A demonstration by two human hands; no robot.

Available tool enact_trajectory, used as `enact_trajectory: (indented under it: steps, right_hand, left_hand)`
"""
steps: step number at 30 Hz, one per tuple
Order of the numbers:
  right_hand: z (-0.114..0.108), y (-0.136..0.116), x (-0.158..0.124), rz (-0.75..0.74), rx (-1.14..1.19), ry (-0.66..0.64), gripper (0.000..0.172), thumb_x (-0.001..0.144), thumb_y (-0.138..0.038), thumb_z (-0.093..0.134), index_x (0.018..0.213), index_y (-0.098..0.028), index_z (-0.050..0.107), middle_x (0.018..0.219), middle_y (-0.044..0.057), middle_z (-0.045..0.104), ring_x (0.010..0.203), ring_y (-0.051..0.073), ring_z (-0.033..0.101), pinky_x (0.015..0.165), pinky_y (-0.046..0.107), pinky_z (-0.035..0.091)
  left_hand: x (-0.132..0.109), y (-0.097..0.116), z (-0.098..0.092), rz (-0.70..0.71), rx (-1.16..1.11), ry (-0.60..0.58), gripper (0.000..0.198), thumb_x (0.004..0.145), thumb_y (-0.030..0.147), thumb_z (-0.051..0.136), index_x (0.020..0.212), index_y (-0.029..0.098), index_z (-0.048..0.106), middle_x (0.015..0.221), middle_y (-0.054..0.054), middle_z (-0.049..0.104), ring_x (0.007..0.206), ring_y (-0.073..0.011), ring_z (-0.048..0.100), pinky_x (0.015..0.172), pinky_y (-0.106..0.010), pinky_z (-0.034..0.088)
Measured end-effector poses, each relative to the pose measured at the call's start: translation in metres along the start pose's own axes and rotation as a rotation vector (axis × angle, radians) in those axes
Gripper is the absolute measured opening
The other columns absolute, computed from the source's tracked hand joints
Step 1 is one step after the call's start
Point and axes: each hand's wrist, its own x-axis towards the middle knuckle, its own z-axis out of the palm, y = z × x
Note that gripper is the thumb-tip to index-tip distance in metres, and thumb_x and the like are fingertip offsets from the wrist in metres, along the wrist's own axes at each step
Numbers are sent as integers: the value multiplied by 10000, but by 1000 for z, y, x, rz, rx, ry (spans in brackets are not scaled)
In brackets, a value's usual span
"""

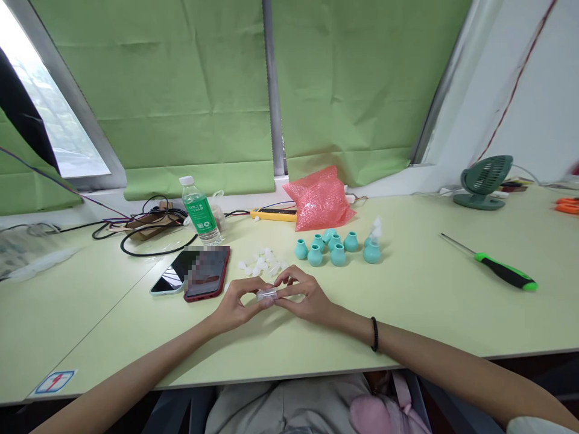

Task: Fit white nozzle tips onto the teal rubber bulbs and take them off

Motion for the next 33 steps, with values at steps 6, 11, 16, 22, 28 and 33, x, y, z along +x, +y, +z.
enact_trajectory:
  steps: [6, 11, 16, 22, 28, 33]
  right_hand:
    - [-18, 7, 5, -112, -279, 193, 273, 635, -208, 603, 902, -262, 602, 925, 59, 500, 808, 178, 457, 656, 319, 420]
    - [-43, 28, 14, -60, -713, 330, 264, 659, -241, 558, 920, -211, 588, 1001, 84, 464, 882, 222, 405, 720, 351, 366]
    - [-56, 41, 16, 236, -1123, 131, 333, 686, -325, 483, 976, -171, 544, 986, 93, 485, 866, 239, 402, 703, 336, 299]
    - [-57, 45, 14, 432, -1246, -72, 302, 700, -353, 432, 905, -165, 551, 804, 81, 574, 826, 243, 438, 703, 348, 244]
    - [-50, 44, 13, 437, -1107, -45, 284, 635, -338, 494, 858, -162, 490, 821, 53, 564, 780, 213, 461, 632, 295, 283]
    - [-46, 48, 10, 381, -1028, -14, 191, 630, -274, 502, 795, -178, 492, 791, 41, 552, 798, 218, 455, 635, 301, 308]
  left_hand:
    - [2, -3, -1, -34, 57, 50, 239, 733, 291, 499, 853, 111, 601, 783, -75, 606, 703, -143, 536, 646, -253, 417]
    - [3, -8, 1, -22, 8, 91, 254, 658, 312, 587, 825, 123, 617, 725, -56, 572, 637, -122, 502, 583, -233, 410]
    - [4, -10, 1, 10, 24, 174, 310, 561, 342, 660, 800, 146, 630, 655, -7, 432, 579, -91, 410, 495, -199, 359]
    - [2, -13, 1, -85, 157, 136, 287, 641, 370, 587, 800, 130, 591, 532, 39, 368, 509, -76, 379, 518, -211, 334]
    - [2, -13, 4, -192, 82, 137, 220, 709, 327, 495, 830, 143, 516, 622, 15, 478, 556, -82, 449, 547, -209, 402]
    - [3, -13, 5, -246, -176, 99, 186, 692, 264, 520, 834, 149, 488, 781, -24, 537, 719, -117, 518, 635, -230, 452]
